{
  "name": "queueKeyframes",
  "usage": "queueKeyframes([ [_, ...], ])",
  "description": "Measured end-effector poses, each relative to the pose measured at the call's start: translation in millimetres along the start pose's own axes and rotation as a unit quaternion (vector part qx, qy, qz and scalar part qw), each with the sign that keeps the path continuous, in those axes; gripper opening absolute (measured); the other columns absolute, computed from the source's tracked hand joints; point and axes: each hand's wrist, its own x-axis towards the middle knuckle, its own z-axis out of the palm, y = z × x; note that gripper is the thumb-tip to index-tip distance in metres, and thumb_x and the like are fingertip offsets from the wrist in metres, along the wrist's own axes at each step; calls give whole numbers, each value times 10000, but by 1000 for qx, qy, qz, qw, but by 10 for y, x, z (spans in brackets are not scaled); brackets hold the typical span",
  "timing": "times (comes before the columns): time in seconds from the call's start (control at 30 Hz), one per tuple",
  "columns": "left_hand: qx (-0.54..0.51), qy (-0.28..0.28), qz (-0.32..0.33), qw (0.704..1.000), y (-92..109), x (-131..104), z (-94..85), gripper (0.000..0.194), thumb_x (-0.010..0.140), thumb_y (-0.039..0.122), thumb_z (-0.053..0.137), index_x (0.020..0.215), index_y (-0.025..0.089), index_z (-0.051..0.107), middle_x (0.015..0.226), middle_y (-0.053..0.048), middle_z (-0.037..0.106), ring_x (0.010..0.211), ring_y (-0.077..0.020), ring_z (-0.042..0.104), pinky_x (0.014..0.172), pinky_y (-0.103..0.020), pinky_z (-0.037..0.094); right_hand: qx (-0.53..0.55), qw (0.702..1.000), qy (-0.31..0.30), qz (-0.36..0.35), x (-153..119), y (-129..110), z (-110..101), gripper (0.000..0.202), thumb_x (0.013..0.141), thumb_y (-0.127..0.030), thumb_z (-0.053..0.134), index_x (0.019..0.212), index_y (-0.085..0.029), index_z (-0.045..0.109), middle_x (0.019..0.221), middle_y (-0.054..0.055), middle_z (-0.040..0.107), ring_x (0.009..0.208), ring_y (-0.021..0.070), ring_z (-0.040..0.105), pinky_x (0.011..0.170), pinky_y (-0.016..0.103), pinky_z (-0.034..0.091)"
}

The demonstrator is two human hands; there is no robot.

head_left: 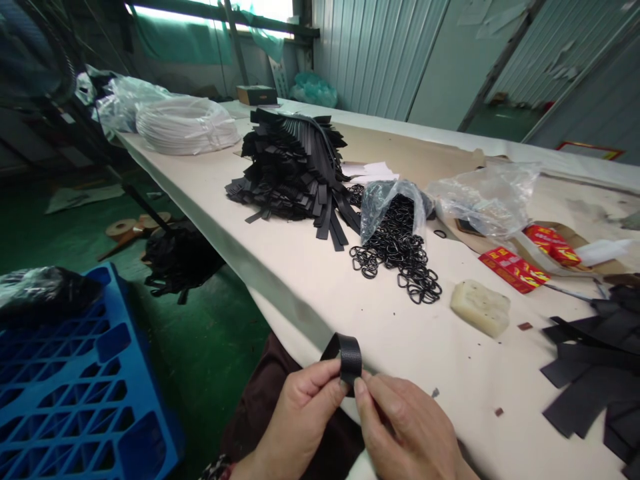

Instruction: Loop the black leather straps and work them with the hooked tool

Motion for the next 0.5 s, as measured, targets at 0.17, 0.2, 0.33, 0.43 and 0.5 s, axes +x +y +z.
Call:
queueKeyframes([
  [0.17,42,4,31,999,-41,-21,-6,238,824,219,571,1033,237,682,940,-15,713,867,-188,609,813,-268,468,-13,999,18,-32,-13,-14,9,164,870,-154,478,945,-216,610,805,37,678,671,156,638,587,275,515],
  [0.2,54,6,41,998,-40,-25,1,238,827,220,563,1033,234,681,943,-15,713,863,-185,612,808,-264,474,-22,998,26,-44,-4,-19,9,164,863,-134,487,938,-210,612,804,38,677,671,154,635,588,276,510],
  [0.33,129,28,101,986,-23,-34,27,213,826,191,542,969,211,700,874,-16,726,755,-154,629,711,-220,512,-73,991,37,-102,55,-32,-21,160,829,-61,514,891,-163,620,794,55,675,649,158,618,560,294,476],
  [0.43,205,43,199,957,-24,-27,10,225,821,130,529,951,211,694,855,-15,730,701,-129,644,675,-187,527,-89,987,36,-129,117,-29,-75,169,826,-35,491,875,-130,621,792,70,670,618,159,601,522,297,450],
  [0.5,260,44,276,924,-28,-13,-23,256,815,78,521,976,203,675,873,-29,729,718,-125,659,697,-179,532,-65,988,42,-131,160,-25,-121,177,820,-31,488,912,-114,614,772,75,655,594,154,578,494,288,436],
])
